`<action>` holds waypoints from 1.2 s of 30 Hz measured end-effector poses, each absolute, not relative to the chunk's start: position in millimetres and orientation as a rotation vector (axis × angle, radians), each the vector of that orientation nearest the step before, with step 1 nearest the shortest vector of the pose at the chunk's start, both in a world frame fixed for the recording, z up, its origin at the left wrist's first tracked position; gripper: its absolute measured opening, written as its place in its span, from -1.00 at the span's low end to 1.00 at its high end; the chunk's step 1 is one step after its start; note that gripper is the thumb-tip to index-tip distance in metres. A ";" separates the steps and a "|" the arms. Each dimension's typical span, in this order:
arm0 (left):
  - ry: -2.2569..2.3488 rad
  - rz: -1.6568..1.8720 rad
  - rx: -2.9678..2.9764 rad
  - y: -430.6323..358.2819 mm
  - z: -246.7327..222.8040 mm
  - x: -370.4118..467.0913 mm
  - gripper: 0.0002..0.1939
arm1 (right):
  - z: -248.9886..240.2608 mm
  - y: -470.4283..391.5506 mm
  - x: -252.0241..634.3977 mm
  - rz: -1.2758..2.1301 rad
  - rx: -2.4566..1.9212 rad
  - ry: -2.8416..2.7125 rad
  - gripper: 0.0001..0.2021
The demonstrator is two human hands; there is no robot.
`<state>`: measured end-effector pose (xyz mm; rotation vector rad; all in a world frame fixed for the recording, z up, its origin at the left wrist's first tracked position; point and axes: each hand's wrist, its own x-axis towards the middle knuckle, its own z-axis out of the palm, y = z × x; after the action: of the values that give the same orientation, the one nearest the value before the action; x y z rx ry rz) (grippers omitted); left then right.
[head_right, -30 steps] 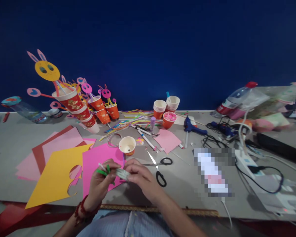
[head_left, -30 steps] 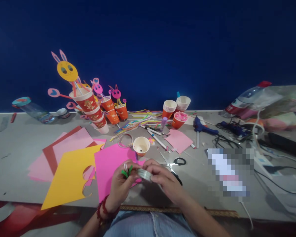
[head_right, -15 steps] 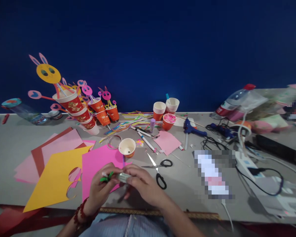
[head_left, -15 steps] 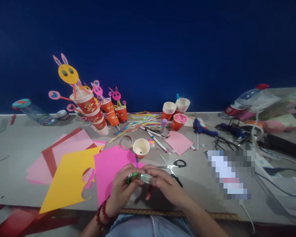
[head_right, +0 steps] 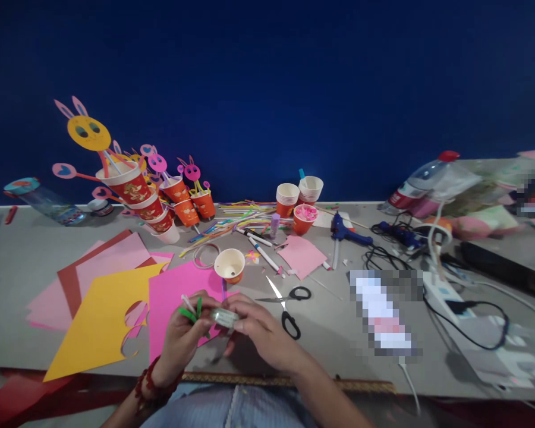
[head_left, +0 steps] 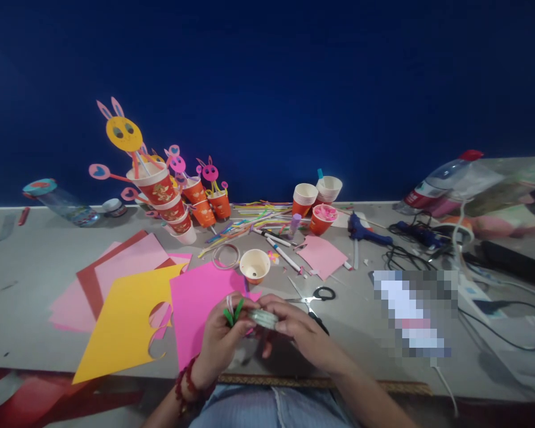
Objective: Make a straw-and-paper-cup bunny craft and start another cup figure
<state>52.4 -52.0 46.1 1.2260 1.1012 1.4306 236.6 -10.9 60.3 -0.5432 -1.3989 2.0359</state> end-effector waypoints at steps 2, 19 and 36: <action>1.093 1.440 1.180 -52.7 43.7 52.3 -0.87 | 58.8 -11.1 236.5 2.052 -0.520 -1.379 -0.73; 0.990 1.463 0.842 -53.8 22.9 55.4 -0.71 | 62.4 -6.6 235.9 2.075 -0.450 -1.349 -0.79; 1.055 1.387 0.619 -53.7 17.7 59.1 -0.60 | 52.6 -6.9 239.9 2.077 -0.466 -1.414 -0.74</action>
<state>59.1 -53.7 17.7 0.6191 1.0554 1.3868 239.9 -6.9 52.6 -0.4658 -1.4143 2.0765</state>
